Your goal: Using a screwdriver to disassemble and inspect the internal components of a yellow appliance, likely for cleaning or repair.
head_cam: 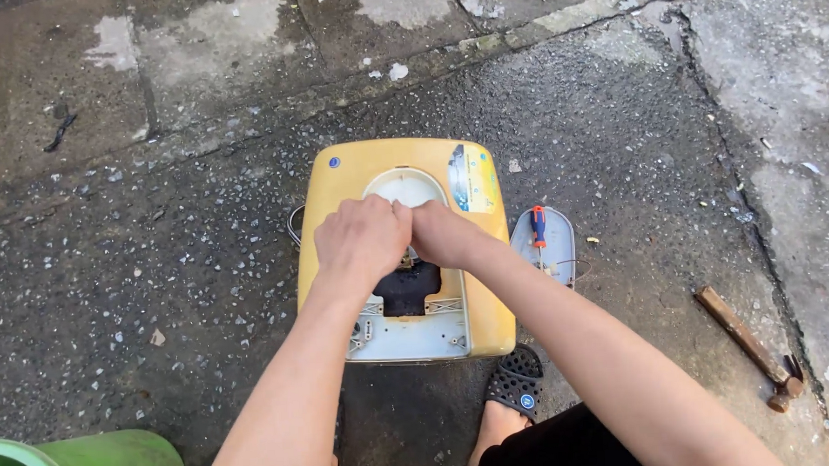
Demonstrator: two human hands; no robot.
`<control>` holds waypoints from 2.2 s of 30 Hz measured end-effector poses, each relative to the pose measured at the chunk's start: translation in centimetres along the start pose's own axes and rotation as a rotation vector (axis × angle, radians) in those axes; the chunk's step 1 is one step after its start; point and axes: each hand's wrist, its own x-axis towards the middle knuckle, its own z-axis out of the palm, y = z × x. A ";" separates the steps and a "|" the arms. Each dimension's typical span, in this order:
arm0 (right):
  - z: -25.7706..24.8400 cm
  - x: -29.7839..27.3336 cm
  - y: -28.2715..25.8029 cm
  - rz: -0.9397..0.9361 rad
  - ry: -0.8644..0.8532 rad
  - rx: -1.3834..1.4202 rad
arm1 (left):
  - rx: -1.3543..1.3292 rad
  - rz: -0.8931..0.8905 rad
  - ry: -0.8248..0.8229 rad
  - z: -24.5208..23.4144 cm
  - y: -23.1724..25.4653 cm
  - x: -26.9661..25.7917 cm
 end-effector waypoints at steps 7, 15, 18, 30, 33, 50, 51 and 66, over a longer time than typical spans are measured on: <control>1.0 1.0 0.8 -0.058 -0.031 -0.161 | -0.002 0.034 -0.045 1.7 -1.5 1.5; 1.7 1.2 2.1 -0.001 -0.118 -0.203 | -0.099 0.026 -0.059 2.5 -0.9 2.6; 2.0 0.8 2.6 -0.005 -0.162 -0.256 | -0.126 -0.004 -0.085 2.7 -0.9 2.8; 2.1 1.0 3.1 -0.277 -0.054 -0.582 | -0.161 -0.023 -0.168 3.8 -0.9 4.2; 2.9 0.7 3.6 -0.325 -0.013 -0.689 | -0.158 0.000 -0.184 4.0 -1.0 4.3; 7.1 0.1 1.4 0.088 0.247 -0.572 | 0.030 0.167 -0.123 2.0 -2.0 2.3; 7.5 -0.1 1.6 0.140 0.237 -0.435 | -0.001 0.319 -0.124 1.5 -2.4 2.0; 7.2 0.6 2.3 -0.005 0.262 -0.364 | -0.052 0.794 0.145 5.0 -6.4 5.2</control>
